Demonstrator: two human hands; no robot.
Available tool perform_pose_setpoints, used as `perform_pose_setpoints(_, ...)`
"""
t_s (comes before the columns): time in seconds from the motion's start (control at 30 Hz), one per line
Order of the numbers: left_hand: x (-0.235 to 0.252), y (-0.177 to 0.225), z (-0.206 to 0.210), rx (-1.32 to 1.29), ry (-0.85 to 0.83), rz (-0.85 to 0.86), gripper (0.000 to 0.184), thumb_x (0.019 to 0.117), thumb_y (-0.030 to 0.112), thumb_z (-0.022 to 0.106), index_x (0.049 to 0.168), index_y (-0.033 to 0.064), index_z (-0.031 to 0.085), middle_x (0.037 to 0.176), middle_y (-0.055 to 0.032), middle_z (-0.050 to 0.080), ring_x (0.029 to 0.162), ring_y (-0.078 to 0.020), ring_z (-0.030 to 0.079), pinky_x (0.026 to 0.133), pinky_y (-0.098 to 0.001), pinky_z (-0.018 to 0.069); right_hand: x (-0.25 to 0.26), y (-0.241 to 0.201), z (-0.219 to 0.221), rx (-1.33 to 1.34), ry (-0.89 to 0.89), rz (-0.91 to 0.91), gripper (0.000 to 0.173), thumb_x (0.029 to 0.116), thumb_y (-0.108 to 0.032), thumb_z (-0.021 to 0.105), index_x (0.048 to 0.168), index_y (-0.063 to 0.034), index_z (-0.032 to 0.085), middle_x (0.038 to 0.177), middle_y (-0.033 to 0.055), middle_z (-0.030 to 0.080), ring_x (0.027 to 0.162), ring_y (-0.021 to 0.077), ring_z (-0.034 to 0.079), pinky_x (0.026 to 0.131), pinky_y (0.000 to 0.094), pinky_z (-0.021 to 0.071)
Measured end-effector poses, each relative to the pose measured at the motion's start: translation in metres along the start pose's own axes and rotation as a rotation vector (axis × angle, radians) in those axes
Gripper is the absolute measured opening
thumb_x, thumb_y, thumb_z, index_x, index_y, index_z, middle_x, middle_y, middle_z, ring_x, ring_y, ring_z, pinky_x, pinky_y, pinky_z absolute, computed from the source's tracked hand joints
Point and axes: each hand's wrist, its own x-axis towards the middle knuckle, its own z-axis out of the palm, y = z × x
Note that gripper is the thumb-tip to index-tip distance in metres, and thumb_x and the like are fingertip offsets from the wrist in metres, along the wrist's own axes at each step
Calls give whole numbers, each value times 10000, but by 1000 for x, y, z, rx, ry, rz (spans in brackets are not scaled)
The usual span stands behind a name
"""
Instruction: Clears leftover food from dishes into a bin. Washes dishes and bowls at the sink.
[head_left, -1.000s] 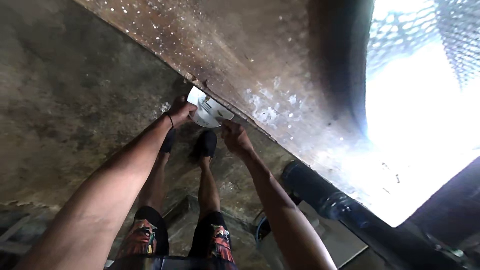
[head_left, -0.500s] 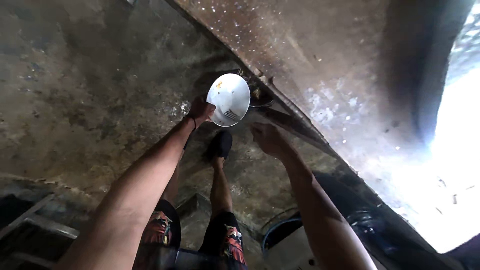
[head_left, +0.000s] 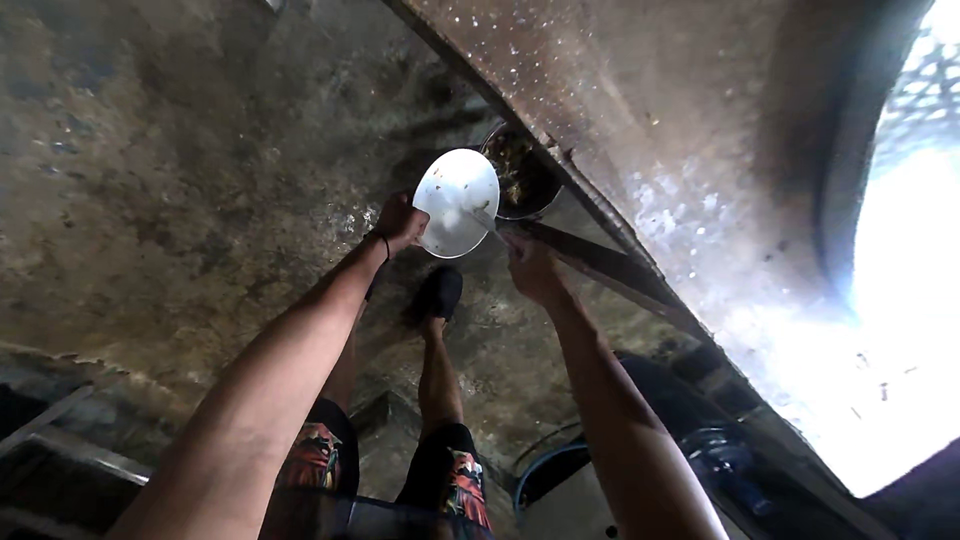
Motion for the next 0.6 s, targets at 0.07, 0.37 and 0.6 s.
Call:
perform_pose_setpoints(0.07, -3, -1, -3, 52, -6, 38, 405, 892, 0, 608, 1297, 12, 591, 865, -124, 637, 687, -188, 610, 629, -375, 550, -1, -14, -15, -33, 50, 75, 411, 1095, -101, 428, 1494, -40, 512, 1345, 303, 615, 1239, 473, 605, 1064, 621, 446)
perform_pose_setpoints(0.37, -62, -44, -26, -90, 97, 105, 453, 873, -11, 598, 1325, 15, 593, 1035, -177, 671, 812, -242, 645, 710, -450, 564, -2, -8, -26, 11, 194, 104, 431, 1066, -76, 509, 1493, -17, 486, 1416, 307, 563, 1309, 480, 550, 1104, 649, 399)
perform_pose_setpoints(0.6, -248, -79, -21, -431, 521, 171, 468, 751, -44, 617, 1219, -43, 642, 1038, -129, 717, 893, -173, 688, 794, -391, 592, -31, -21, 9, 65, 144, -125, 411, 1064, -202, 521, 1416, 9, 549, 1339, 276, 611, 1222, 416, 611, 1059, 585, 484)
